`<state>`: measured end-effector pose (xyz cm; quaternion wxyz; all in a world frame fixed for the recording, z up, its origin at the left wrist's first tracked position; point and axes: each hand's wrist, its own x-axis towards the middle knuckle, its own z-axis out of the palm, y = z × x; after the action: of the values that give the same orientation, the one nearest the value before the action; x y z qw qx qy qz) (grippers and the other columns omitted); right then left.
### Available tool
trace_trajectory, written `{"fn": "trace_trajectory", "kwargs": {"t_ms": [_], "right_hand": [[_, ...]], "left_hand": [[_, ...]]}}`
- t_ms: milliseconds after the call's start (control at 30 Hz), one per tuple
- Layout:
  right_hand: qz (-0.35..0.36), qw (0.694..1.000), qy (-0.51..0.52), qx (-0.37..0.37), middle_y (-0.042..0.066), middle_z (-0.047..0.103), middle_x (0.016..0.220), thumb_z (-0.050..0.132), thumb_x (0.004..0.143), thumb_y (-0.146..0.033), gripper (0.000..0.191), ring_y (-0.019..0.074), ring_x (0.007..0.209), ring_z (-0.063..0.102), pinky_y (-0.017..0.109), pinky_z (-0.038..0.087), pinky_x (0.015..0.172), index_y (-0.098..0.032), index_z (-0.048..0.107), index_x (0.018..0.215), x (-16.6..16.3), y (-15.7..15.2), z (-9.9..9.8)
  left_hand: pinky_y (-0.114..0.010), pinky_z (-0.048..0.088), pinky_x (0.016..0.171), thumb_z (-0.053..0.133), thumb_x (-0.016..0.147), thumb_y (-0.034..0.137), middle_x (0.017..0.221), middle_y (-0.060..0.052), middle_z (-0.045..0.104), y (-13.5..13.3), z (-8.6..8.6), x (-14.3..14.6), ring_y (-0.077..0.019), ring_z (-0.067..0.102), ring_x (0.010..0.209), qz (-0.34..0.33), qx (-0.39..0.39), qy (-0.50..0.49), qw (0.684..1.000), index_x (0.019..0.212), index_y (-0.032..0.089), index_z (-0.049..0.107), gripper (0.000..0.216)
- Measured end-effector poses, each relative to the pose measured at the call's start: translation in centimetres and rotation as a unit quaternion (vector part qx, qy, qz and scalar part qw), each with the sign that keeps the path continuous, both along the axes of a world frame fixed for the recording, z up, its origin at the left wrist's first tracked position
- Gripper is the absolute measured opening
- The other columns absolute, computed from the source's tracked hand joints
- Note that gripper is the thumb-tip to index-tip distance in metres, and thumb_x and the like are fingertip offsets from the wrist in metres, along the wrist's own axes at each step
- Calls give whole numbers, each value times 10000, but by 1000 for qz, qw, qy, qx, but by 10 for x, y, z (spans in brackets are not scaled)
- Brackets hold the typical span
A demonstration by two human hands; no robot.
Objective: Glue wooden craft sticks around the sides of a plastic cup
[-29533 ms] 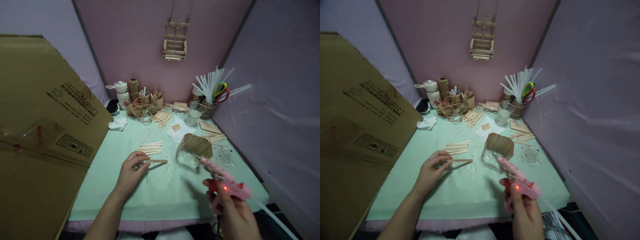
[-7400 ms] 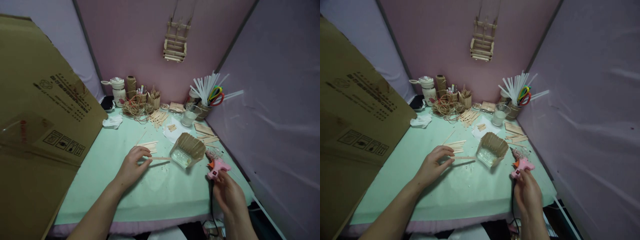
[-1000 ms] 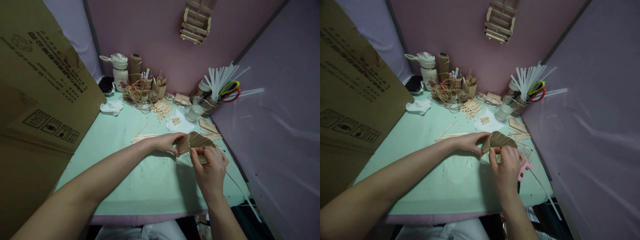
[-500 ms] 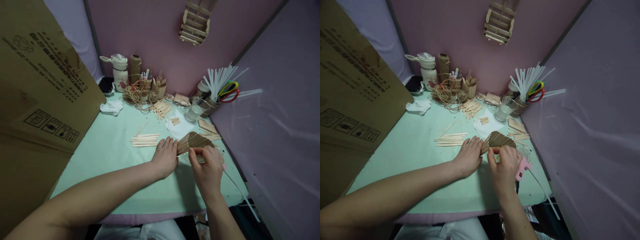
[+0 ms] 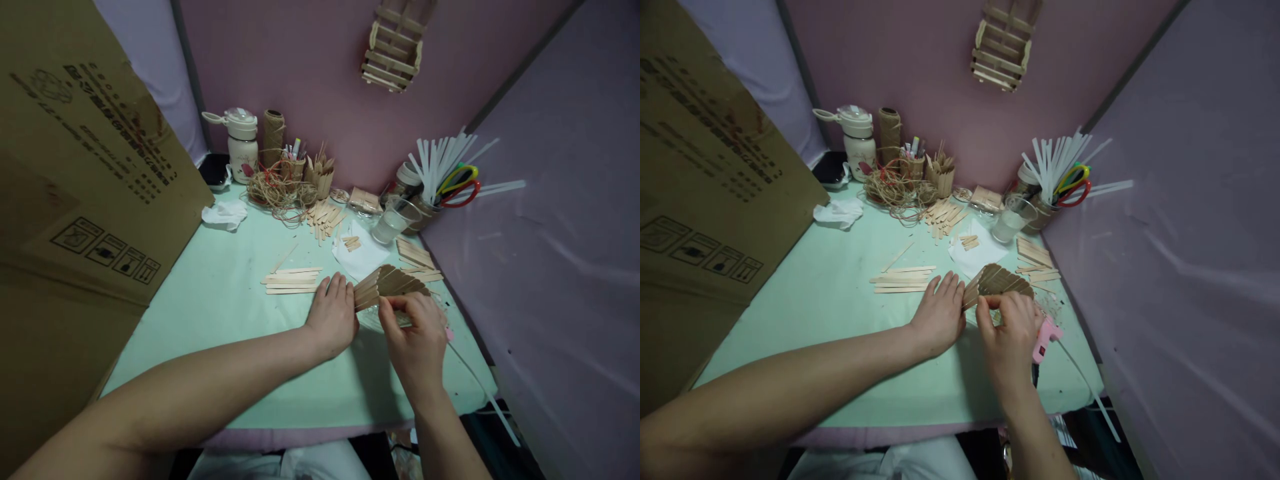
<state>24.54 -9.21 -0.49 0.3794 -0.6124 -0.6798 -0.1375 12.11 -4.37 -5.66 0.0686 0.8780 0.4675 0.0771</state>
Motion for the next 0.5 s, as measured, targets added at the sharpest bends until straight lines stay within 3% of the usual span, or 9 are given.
{"fn": "trace_trajectory", "kwargs": {"t_ms": [500], "right_hand": [[1, 1000, 15, 6, -7, 601, 679, 597, 913, -280, 209, 180, 711, 528, 330, 359, 732, -216, 576, 714, -3, 1, 2]], "left_hand": [[-485, 206, 1217, 388, 966, 320, 1549, -238, 377, -1, -1, 3, -333, 285, 1489, 11, 1, 23, 1000, 1459, -29, 409, 605]]}}
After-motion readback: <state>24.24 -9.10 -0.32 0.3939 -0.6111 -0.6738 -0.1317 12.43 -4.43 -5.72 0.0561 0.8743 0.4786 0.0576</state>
